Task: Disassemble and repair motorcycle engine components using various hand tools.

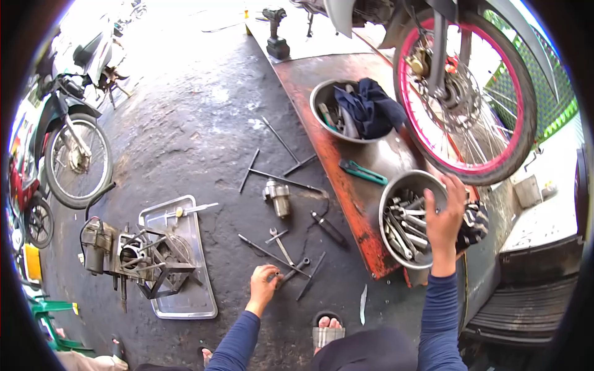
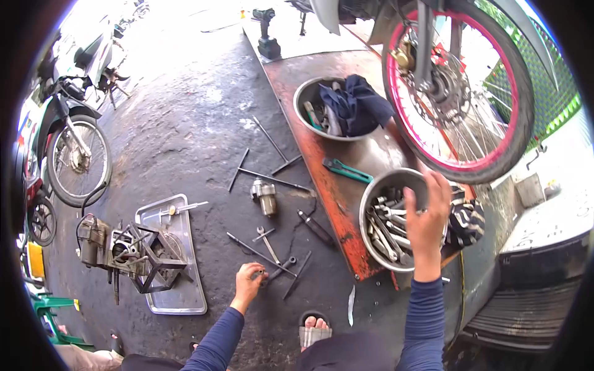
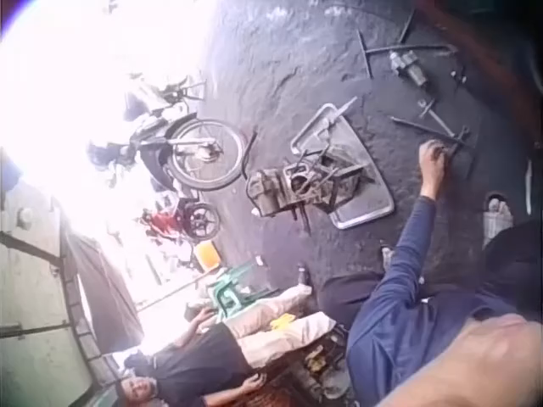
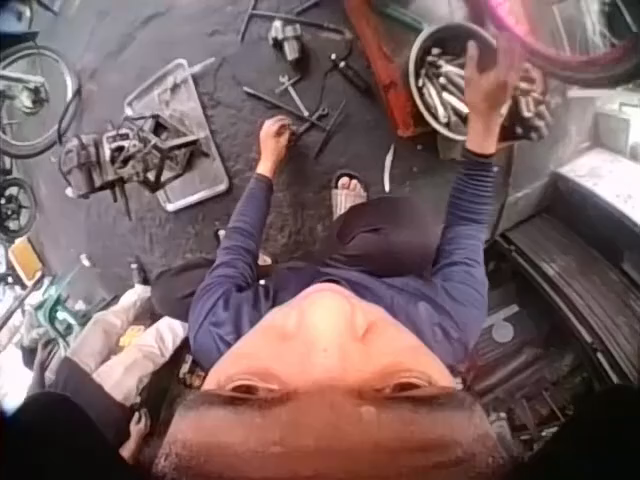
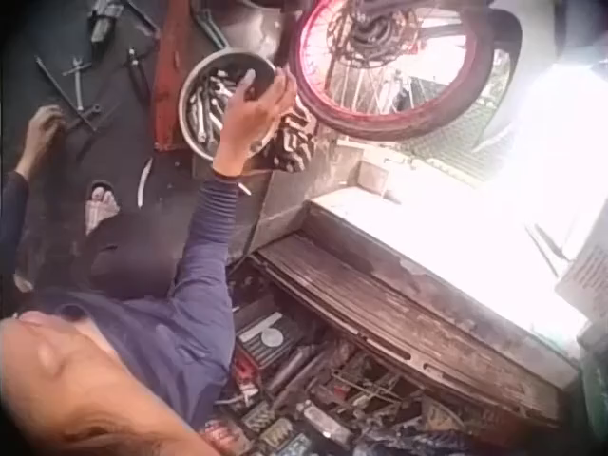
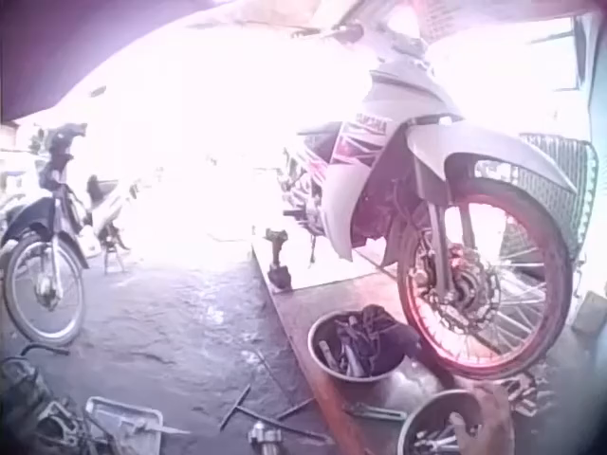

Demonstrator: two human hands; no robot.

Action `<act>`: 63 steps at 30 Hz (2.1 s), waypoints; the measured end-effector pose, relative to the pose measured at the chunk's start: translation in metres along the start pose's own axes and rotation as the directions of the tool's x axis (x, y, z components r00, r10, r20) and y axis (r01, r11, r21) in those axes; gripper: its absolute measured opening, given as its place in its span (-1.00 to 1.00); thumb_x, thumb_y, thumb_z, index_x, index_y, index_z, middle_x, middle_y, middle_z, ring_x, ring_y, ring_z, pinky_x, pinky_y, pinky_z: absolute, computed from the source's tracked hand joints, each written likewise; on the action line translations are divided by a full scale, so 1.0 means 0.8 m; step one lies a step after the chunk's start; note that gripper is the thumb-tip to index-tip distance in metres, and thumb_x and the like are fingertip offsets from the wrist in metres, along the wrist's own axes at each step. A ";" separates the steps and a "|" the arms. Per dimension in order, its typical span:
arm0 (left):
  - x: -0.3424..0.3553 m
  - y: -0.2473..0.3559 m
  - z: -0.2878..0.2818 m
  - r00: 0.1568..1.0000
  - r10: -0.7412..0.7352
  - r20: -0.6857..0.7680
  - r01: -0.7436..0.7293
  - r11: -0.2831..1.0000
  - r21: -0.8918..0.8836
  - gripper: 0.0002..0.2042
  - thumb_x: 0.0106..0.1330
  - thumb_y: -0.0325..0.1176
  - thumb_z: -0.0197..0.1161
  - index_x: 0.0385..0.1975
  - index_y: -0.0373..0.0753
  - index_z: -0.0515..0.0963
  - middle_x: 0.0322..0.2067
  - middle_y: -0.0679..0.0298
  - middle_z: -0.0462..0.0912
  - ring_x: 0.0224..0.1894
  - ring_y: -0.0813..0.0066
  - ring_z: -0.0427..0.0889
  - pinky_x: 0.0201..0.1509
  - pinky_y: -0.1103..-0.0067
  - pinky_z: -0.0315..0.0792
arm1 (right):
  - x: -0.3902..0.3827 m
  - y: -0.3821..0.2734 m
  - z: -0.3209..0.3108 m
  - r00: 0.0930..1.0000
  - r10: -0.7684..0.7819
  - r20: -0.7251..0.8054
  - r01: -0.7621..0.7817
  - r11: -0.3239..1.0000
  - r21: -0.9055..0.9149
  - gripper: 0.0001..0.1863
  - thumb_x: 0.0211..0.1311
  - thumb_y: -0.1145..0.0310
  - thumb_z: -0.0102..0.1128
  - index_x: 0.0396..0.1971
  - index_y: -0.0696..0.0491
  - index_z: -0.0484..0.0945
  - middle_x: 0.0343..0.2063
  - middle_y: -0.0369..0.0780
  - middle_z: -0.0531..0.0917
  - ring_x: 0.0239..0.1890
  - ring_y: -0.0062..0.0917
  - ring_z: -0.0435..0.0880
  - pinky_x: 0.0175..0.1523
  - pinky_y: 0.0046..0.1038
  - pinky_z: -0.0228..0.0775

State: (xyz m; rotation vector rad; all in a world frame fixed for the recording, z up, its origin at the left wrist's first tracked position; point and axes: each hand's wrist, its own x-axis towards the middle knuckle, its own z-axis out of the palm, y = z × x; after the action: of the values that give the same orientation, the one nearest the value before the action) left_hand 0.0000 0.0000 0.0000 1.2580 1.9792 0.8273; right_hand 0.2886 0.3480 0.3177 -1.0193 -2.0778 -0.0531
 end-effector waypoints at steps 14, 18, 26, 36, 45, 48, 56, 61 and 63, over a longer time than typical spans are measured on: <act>0.335 0.338 -0.239 0.673 0.001 -0.739 -0.320 0.902 -0.290 -0.66 0.28 -0.50 0.39 0.06 -0.26 0.60 0.13 0.15 0.61 0.23 0.28 0.58 0.22 0.38 0.49 | 0.121 -0.093 0.480 0.727 0.081 0.682 -0.042 0.996 -0.074 0.05 0.24 0.23 0.39 0.58 0.23 -0.05 0.60 0.16 -0.07 0.64 0.09 -0.09 0.65 0.00 -0.13; 0.627 0.392 -0.334 0.665 0.204 -0.718 -0.385 0.918 -0.096 -0.62 0.27 -0.45 0.38 0.10 -0.27 0.57 0.15 0.08 0.59 0.27 0.17 0.56 0.29 0.25 0.46 | 0.106 -0.077 0.501 0.799 0.007 0.601 0.023 0.999 -0.042 0.09 -0.05 0.55 0.31 0.56 0.23 0.00 0.58 0.18 -0.04 0.62 0.16 -0.06 0.66 0.05 -0.18; 0.990 0.433 -0.498 0.758 0.607 -0.238 -0.043 0.411 0.911 -0.21 0.30 -0.49 0.27 0.57 0.08 0.17 0.58 0.22 0.15 0.56 0.16 0.22 0.49 -0.03 0.21 | 0.117 -0.078 0.506 0.755 0.003 0.655 0.097 0.988 -0.117 -0.26 0.33 0.53 -0.04 0.53 0.23 0.07 0.58 0.23 -0.05 0.59 0.21 0.01 0.61 0.21 -0.14; 0.885 0.361 -0.529 0.731 0.610 -0.305 -0.164 0.592 0.789 -0.30 -0.22 -0.43 0.59 0.10 -0.17 0.57 0.08 0.14 0.64 0.23 0.12 0.57 0.33 0.14 0.39 | 0.117 -0.079 0.501 0.770 0.027 0.638 0.070 0.990 -0.126 -0.24 0.32 0.55 -0.03 0.54 0.18 0.09 0.58 0.18 -0.01 0.59 0.17 0.03 0.62 0.17 -0.13; 0.485 0.310 -0.270 0.554 -0.517 -0.653 -0.687 0.160 -0.709 -0.58 0.20 -0.43 0.48 0.07 -0.26 0.54 -0.05 0.31 0.65 -0.05 0.47 0.64 0.09 0.44 0.53 | 0.144 -0.092 0.473 0.678 0.030 0.735 0.089 0.989 -0.122 0.06 0.08 0.39 0.26 0.59 0.21 -0.06 0.60 0.18 -0.08 0.63 0.14 -0.07 0.65 0.03 -0.16; 0.355 0.293 -0.224 0.773 -0.432 -0.464 -0.549 -0.089 -0.831 -0.54 0.37 -0.22 0.32 0.23 -0.22 0.51 0.05 0.26 0.66 0.07 0.38 0.66 0.14 0.40 0.56 | 0.206 -0.142 0.363 0.228 0.077 0.971 0.065 0.993 -0.094 -0.12 0.02 0.35 0.34 0.43 0.23 0.31 0.46 0.22 0.27 0.51 0.04 0.29 0.47 -0.12 0.31; 0.169 0.288 -0.172 0.889 -0.420 -0.184 -0.248 -0.103 -0.963 -0.58 0.47 -0.18 0.23 0.22 -0.28 0.53 0.15 0.12 0.68 0.15 0.26 0.70 0.28 0.31 0.59 | 0.100 -0.257 0.119 0.477 -0.639 0.603 0.716 0.681 0.155 -0.45 0.31 0.30 0.09 0.32 0.01 0.50 0.42 -0.01 0.41 0.55 -0.15 0.27 0.61 0.10 -0.10; 0.082 0.258 -0.146 0.977 -0.061 -0.202 -0.208 -0.432 -0.877 -0.36 0.53 0.11 0.14 0.41 -0.24 0.34 0.21 0.10 0.61 0.19 0.20 0.67 0.33 0.28 0.55 | 0.076 -0.231 0.089 0.622 -0.624 0.472 0.637 0.754 0.157 -0.59 0.21 0.35 0.27 0.10 -0.02 0.64 -0.43 -0.28 0.67 -0.25 -0.41 0.68 0.26 -0.16 0.27; 0.096 0.199 -0.130 0.984 -0.032 -0.176 -0.156 0.329 -0.931 -0.43 0.46 0.02 0.25 0.29 -0.28 0.49 0.11 -0.03 0.69 0.12 0.07 0.72 0.24 0.24 0.59 | 0.044 -0.221 0.050 0.679 -0.529 0.509 0.375 0.846 0.379 -0.42 0.02 0.34 0.45 0.14 0.01 0.60 -0.43 -0.25 0.66 -0.24 -0.37 0.68 0.17 -0.18 0.30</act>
State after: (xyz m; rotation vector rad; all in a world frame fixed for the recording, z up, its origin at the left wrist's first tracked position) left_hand -0.0250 0.1081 0.1726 0.5059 1.0736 1.8236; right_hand 0.1306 0.2662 0.3660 -0.3415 -2.8002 0.3112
